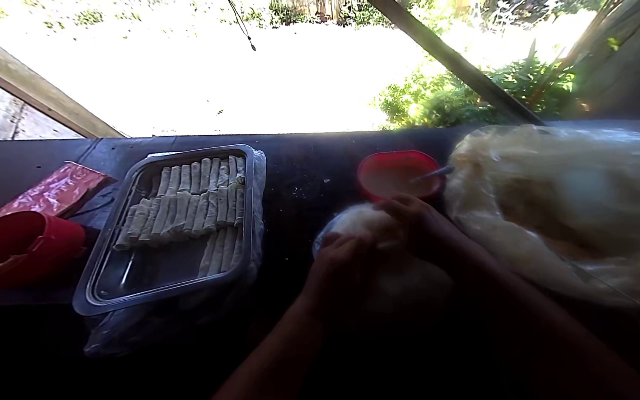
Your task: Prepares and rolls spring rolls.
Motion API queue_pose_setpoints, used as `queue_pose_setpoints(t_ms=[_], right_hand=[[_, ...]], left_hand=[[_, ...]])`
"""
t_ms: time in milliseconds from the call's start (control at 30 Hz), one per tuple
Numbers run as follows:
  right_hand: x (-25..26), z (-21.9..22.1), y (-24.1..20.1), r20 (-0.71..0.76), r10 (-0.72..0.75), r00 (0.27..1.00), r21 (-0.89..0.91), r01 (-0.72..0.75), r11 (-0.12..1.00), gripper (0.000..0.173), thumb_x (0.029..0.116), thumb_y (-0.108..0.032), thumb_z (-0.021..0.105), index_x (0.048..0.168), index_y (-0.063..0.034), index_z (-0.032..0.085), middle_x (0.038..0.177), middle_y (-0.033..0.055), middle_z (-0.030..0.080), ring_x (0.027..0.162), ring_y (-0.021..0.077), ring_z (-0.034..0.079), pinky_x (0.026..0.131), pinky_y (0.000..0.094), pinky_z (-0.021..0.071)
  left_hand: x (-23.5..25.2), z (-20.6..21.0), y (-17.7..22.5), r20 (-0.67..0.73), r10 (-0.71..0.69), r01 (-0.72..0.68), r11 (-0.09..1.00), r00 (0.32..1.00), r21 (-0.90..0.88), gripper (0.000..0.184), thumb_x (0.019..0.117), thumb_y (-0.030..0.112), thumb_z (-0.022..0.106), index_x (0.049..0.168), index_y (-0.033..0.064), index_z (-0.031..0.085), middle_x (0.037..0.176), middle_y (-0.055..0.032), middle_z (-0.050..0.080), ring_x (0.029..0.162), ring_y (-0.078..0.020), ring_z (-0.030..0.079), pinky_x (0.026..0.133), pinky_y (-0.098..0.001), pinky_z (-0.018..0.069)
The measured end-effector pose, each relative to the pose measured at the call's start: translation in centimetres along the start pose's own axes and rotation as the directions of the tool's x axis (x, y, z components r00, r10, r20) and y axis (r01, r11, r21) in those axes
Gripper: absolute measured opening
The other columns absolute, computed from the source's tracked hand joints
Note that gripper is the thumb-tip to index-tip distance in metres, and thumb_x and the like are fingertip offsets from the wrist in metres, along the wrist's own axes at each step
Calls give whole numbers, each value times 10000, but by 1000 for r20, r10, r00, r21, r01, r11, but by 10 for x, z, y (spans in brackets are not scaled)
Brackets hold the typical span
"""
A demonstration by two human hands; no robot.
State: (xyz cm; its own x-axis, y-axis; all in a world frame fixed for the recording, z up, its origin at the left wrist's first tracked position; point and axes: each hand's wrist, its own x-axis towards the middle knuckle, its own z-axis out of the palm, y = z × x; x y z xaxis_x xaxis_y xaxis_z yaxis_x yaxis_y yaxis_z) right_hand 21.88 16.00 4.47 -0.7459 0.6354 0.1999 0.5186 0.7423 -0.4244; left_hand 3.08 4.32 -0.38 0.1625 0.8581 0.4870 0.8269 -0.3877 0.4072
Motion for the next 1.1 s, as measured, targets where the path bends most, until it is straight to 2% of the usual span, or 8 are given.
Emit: queue_pose_setpoints(t_ms=[100,267,300,467,600,900,967,1100], right_hand=[[0,-2,5,-54,95,994,86,-90,992,323,988,-214,673,1287,-93,670,1125,92,672,915,180,674,840,362,588],[-2,-4,5,-49,113,992,210,-101,973,103,997,-205,664,1038,-130,721,1034,18,689,912,107,667,833,308,581],[-1,-6,3,-52,109,993,236,-94,967,83,998,-202,665,1010,-136,714,978,-3,690,855,81,659,789,283,577],[1,-13,-2,-56,115,992,304,-93,948,95,981,-174,698,1061,-134,667,777,-39,632,636,48,579,597,238,525],[1,-7,2,59,149,987,341,-161,926,259,938,-157,751,1170,-128,639,815,-20,675,685,68,642,663,275,578],[-6,-3,5,14,116,993,433,-110,895,237,943,-160,743,1172,-141,685,825,-48,697,707,43,650,667,234,575],[-6,-2,3,21,103,994,378,-103,920,228,946,-165,737,1166,-137,684,814,-36,687,691,48,635,659,238,565],[-9,1,1,-41,74,996,177,-66,982,337,968,-225,717,1283,-119,656,1042,51,670,796,123,639,745,307,579]], left_hand=[[-1,1,-1,-5,8,-8,1000,1000,1,271,1080,351,497,1161,157,669,1023,42,752,984,-93,691,983,-381,483],[-2,0,1,-19,35,-36,999,999,-29,243,1079,312,504,1142,153,676,1005,32,736,1004,-115,679,974,-380,491],[-2,-2,1,-25,44,-45,998,999,-32,236,1079,300,504,1132,151,679,996,30,733,1008,-117,679,980,-381,495],[-2,-13,5,-34,98,-99,995,995,-29,180,1076,255,525,1126,160,669,1006,40,733,1016,-110,673,978,-376,483],[-9,-16,12,31,131,-131,991,991,-28,178,1072,241,523,1142,162,666,976,36,730,978,-118,677,947,-378,489],[-20,-11,15,1,134,-134,990,991,-34,171,1074,232,514,1134,171,662,1022,29,742,1027,-129,682,970,-378,495],[-22,-9,14,-5,129,-129,991,992,-40,167,1070,233,524,1133,168,663,1028,30,744,1030,-127,682,975,-376,494],[-23,-8,14,-13,119,-119,992,993,-43,167,1062,234,546,1136,157,675,1019,33,745,1014,-121,681,983,-379,490]])
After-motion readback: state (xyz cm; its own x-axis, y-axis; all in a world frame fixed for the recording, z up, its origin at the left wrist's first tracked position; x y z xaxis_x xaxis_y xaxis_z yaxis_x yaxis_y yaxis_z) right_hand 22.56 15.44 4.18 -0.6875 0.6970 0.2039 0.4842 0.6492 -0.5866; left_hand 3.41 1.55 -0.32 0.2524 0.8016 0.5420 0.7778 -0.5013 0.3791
